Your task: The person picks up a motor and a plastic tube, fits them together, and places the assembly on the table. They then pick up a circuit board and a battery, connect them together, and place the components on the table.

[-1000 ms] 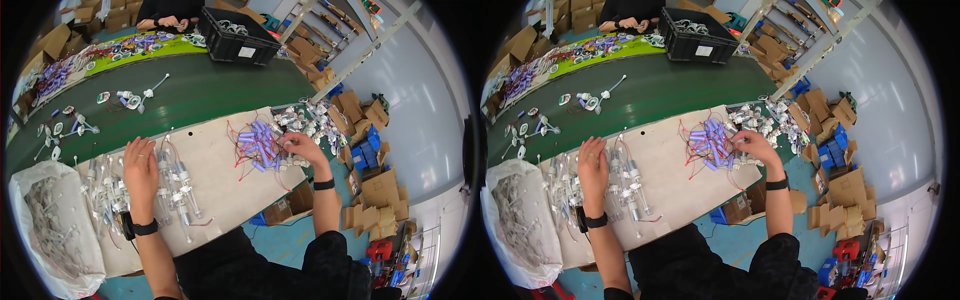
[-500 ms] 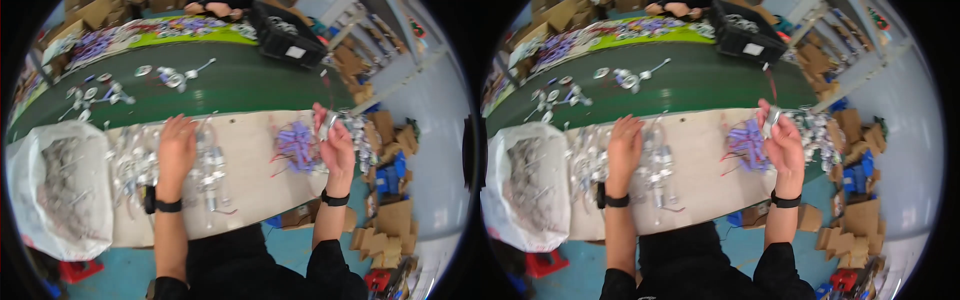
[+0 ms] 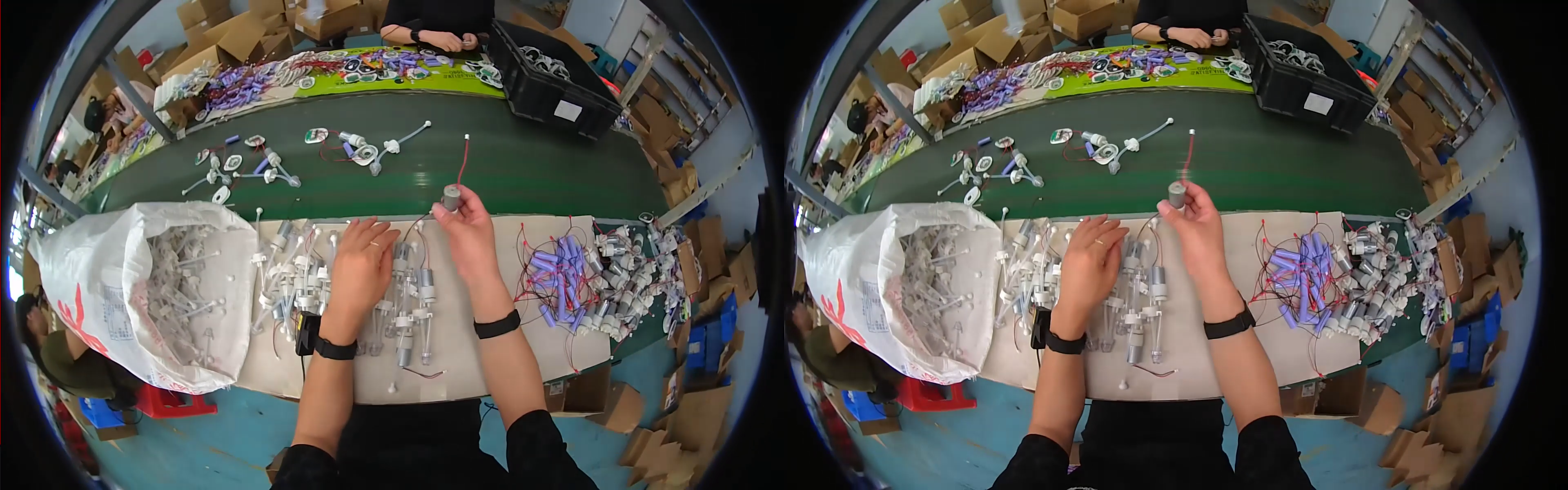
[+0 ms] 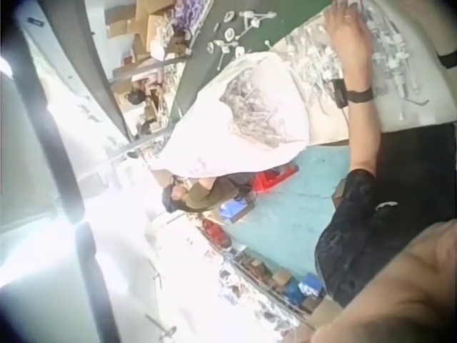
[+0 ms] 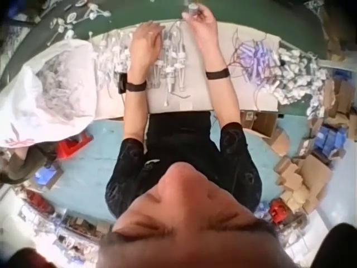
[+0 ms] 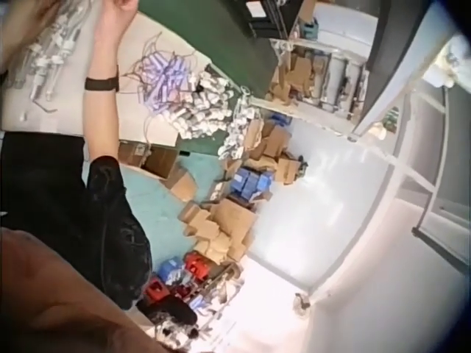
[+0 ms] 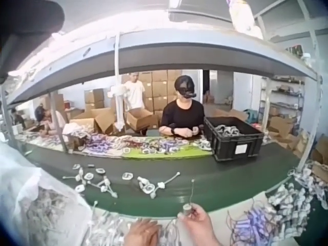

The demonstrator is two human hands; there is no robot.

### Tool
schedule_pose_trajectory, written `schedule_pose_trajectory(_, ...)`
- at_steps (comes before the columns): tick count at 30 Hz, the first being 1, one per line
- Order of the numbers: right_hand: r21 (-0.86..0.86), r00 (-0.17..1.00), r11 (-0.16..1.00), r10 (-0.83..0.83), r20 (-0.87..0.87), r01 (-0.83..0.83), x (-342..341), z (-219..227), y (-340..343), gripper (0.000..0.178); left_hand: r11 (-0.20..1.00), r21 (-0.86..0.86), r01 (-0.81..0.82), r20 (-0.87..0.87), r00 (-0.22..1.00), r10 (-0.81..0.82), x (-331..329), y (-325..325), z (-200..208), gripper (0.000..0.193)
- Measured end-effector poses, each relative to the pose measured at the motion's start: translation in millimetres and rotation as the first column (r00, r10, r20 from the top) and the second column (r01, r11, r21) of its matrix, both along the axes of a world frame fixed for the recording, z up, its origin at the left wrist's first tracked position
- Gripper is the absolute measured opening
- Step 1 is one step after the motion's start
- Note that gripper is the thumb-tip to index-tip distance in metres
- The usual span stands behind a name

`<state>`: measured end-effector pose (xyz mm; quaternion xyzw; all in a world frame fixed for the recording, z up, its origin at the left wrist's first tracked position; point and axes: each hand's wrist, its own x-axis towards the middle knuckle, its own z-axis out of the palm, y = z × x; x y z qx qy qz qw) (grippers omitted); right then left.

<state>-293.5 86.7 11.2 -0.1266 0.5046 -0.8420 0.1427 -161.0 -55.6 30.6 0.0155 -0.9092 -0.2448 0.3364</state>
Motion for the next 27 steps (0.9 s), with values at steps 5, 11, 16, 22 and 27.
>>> schedule_pose_trajectory(5, 0.179, 0.977, 0.982, -0.015, -0.211, 0.054, 3, 3, 4, 0.043, 1.0, -0.001, -0.002, 0.018, 1.0, 0.002, -1, 4, 6, 0.022)
schedule_pose_trajectory(11, 0.077, 0.992, 0.997, 0.031, -0.124, -0.022, 10, 18, 11, 0.042, 1.0, 0.009, 0.014, 0.0, 1.0, -0.014, 14, 11, 42, 0.022)
schedule_pose_trajectory(16, 0.028, 0.988, 0.998, 0.053, -0.142, -0.049, 14, 22, 17, 0.042, 0.999, -0.005, -0.043, -0.017, 0.999, 0.043, 26, 3, 60, 0.02)
schedule_pose_trajectory(22, -0.001, 0.976, 1.0, 0.007, -0.218, -0.007, 20, 31, 28, 0.039, 0.998, 0.063, -0.03, 0.01, 1.0, 0.029, 14, 23, 20, 0.022)
schedule_pose_trajectory(27, 0.22, 0.801, 0.909, -0.172, -0.573, 0.353, 107, 138, 159, 0.049, 1.0, -0.006, -0.018, -0.045, 0.999, 0.018, 15, 15, -3, 0.029)
